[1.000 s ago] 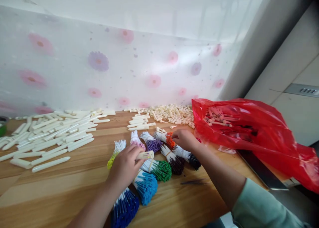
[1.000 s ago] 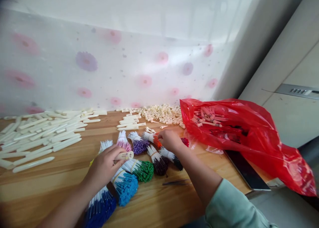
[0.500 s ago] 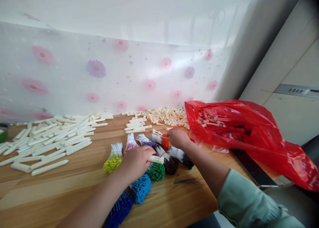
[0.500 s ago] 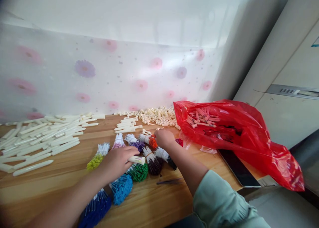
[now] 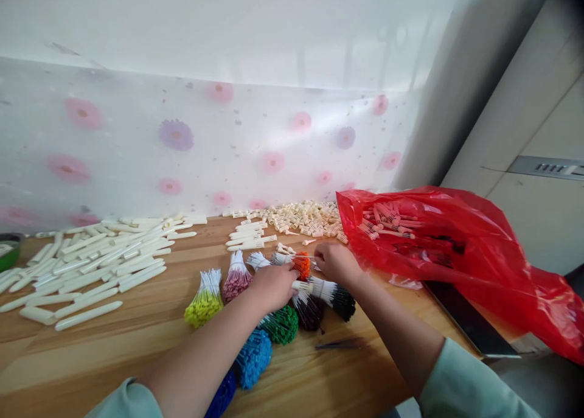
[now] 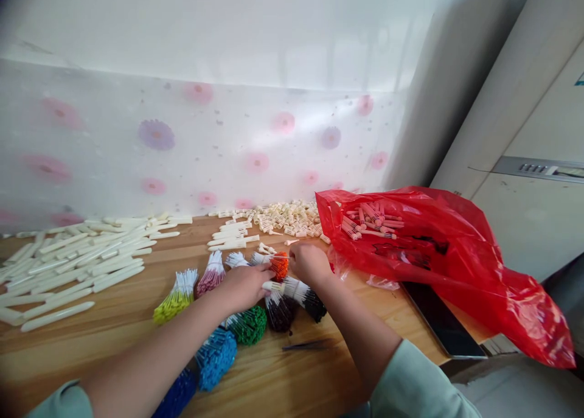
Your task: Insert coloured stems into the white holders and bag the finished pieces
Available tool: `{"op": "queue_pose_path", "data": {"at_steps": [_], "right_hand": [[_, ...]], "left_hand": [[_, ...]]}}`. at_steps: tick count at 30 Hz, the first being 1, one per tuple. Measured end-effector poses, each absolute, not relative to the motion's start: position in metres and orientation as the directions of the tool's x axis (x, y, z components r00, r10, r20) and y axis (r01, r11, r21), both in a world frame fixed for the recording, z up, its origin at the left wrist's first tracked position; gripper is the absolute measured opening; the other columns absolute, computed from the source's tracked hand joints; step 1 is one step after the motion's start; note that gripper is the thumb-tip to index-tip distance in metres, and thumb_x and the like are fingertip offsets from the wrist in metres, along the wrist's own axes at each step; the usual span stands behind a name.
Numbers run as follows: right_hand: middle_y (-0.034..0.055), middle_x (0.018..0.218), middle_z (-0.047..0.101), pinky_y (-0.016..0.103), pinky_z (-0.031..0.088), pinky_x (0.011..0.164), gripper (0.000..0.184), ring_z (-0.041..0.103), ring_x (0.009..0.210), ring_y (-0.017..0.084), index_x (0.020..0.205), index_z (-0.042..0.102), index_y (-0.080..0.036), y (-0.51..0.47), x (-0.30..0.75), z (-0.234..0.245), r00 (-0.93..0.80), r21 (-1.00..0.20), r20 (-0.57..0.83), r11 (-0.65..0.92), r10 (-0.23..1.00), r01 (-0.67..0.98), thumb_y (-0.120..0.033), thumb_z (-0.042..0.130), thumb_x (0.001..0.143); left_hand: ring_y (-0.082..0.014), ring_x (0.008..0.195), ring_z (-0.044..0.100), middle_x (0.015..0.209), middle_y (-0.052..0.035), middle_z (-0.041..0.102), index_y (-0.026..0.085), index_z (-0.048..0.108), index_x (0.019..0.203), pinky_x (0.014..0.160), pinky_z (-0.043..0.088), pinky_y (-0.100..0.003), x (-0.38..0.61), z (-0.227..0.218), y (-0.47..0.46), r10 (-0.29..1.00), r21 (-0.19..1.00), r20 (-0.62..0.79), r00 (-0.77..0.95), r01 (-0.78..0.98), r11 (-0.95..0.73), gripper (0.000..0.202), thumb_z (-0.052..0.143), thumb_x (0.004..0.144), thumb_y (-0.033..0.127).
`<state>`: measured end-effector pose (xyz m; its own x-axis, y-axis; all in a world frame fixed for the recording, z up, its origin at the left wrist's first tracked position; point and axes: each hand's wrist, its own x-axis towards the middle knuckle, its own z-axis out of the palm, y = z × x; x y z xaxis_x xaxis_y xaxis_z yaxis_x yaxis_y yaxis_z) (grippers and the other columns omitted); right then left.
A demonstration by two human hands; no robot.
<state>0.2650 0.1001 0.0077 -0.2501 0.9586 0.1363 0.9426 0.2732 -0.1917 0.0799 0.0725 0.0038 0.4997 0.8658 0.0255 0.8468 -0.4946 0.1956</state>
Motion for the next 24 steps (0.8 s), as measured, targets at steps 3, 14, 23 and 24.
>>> {"op": "queue_pose_path", "data": {"at_steps": [3, 14, 23, 24], "right_hand": [[0.0081, 0.088, 0.07, 0.025, 0.042, 0.069, 0.017, 0.063, 0.083, 0.019, 0.081, 0.067, -0.017, 0.097, 0.269, 0.009, -0.238, -0.258, 0.201, 0.286, 0.95, 0.923, -0.015, 0.05, 0.082], [0.0006, 0.071, 0.065, 0.019, 0.04, 0.061, 0.012, 0.059, 0.067, 0.012, 0.074, 0.066, -0.016, 0.069, 0.247, 0.029, -0.427, -0.55, 0.317, 0.531, 0.847, 0.645, -0.015, 0.055, 0.078], [0.0017, 0.078, 0.065, 0.023, 0.046, 0.065, 0.018, 0.059, 0.071, 0.013, 0.091, 0.068, -0.019, 0.065, 0.192, 0.023, -0.482, -0.775, 0.377, 0.554, 0.791, 0.304, -0.012, 0.06, 0.075], [0.0024, 0.08, 0.065, 0.024, 0.047, 0.065, 0.025, 0.06, 0.072, 0.014, 0.1, 0.066, -0.019, 0.067, 0.188, 0.018, -0.44, -0.828, 0.38, 0.511, 0.814, 0.231, -0.014, 0.06, 0.076]], "left_hand": [[-0.0261, 0.086, 0.065, 0.092, -0.007, 0.07, 0.022, 0.067, 0.081, 0.074, 0.046, -0.033, 0.071, 0.009, 0.072, 0.898, 0.24, 0.091, 0.43, 0.866, -0.439, 0.012, 0.056, 0.076, 0.021], [-0.0164, 0.06, 0.056, 0.062, 0.0021, 0.063, 0.018, 0.067, 0.074, 0.055, 0.039, -0.023, 0.023, 0.031, 0.059, 0.963, 0.637, 0.138, 0.233, 0.723, -0.266, 0.022, 0.057, 0.077, 0.037], [-0.0133, 0.062, 0.051, 0.062, 0.0009, 0.057, 0.015, 0.059, 0.066, 0.06, 0.04, -0.023, 0.0, 0.005, 0.027, 0.977, 0.883, 0.103, 0.188, 0.434, -0.177, 0.025, 0.055, 0.077, 0.037], [-0.0134, 0.061, 0.051, 0.062, 0.0007, 0.056, 0.015, 0.058, 0.066, 0.06, 0.04, -0.023, -0.002, 0.002, 0.025, 0.984, 0.913, 0.104, 0.143, 0.379, -0.151, 0.025, 0.055, 0.078, 0.037]]}}
